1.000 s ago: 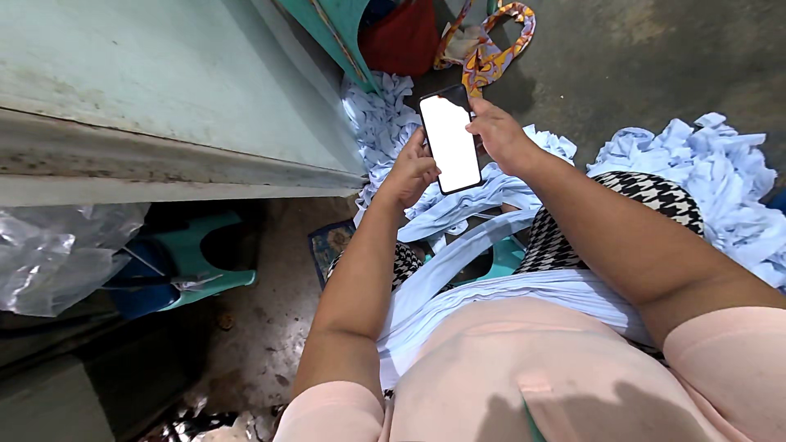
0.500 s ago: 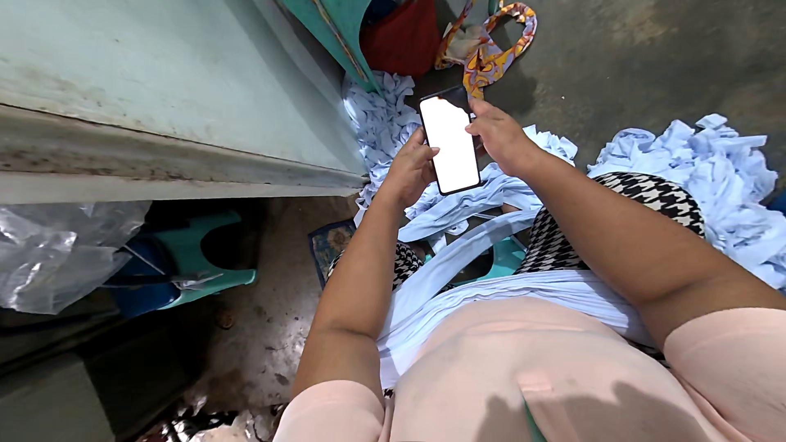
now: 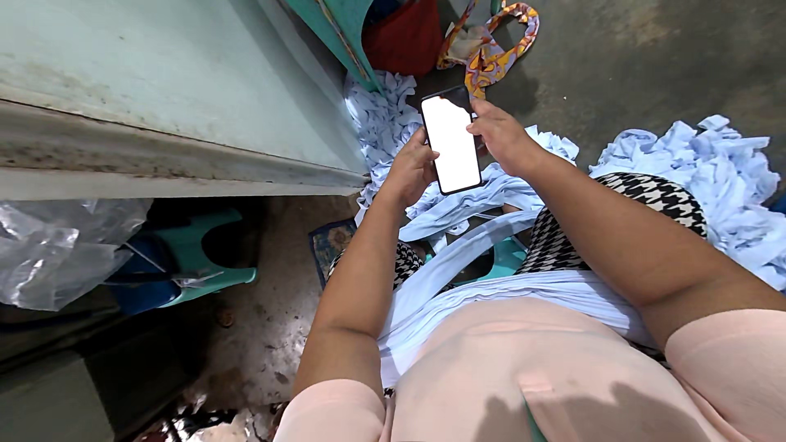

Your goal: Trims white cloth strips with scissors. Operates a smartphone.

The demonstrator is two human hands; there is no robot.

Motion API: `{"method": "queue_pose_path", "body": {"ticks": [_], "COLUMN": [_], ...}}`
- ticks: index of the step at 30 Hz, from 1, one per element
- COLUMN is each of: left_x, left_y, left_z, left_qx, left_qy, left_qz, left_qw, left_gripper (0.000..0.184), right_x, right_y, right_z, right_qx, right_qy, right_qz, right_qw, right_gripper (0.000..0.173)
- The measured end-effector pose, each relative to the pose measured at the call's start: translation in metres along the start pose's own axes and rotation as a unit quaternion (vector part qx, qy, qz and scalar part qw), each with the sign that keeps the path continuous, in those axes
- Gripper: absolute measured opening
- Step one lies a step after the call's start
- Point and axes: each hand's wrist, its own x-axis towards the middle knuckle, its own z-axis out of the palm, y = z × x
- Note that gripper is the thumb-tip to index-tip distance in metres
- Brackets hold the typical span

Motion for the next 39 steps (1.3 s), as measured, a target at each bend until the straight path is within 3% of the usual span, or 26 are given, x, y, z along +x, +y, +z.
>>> {"method": "queue_pose_path", "body": {"ticks": [28,37,39], "left_x": [0.0005,0.0010,0.0008], "left_y": [-0.0008,-0.0010,-0.0008], "left_z": [-0.0025,-0.0032,-0.0032], "left_qx": [-0.003,-0.001,-0.001], "left_qy": [0.000,0.002,0.004], "left_qz": [-0.008,-0.013,-0.015], "left_qw": [1.000,1.000,1.000], "left_gripper": [0.052,0.054,0.055], "right_x": [0.0003,-0.0017,-0.0027], "right_y": [0.0006,-0.0003,-0.0007], "right_z": [-0.0005,0.0011,0.0006], "right_qx": [-0.005,-0.001,-0.002], "right_qy": [-0.010,0.003,0.003], "right_qz": [0.012,0.028,0.035], "right_qw": [1.000,1.000,0.999], "right_gripper": [0.051,0.043,0.049]}}
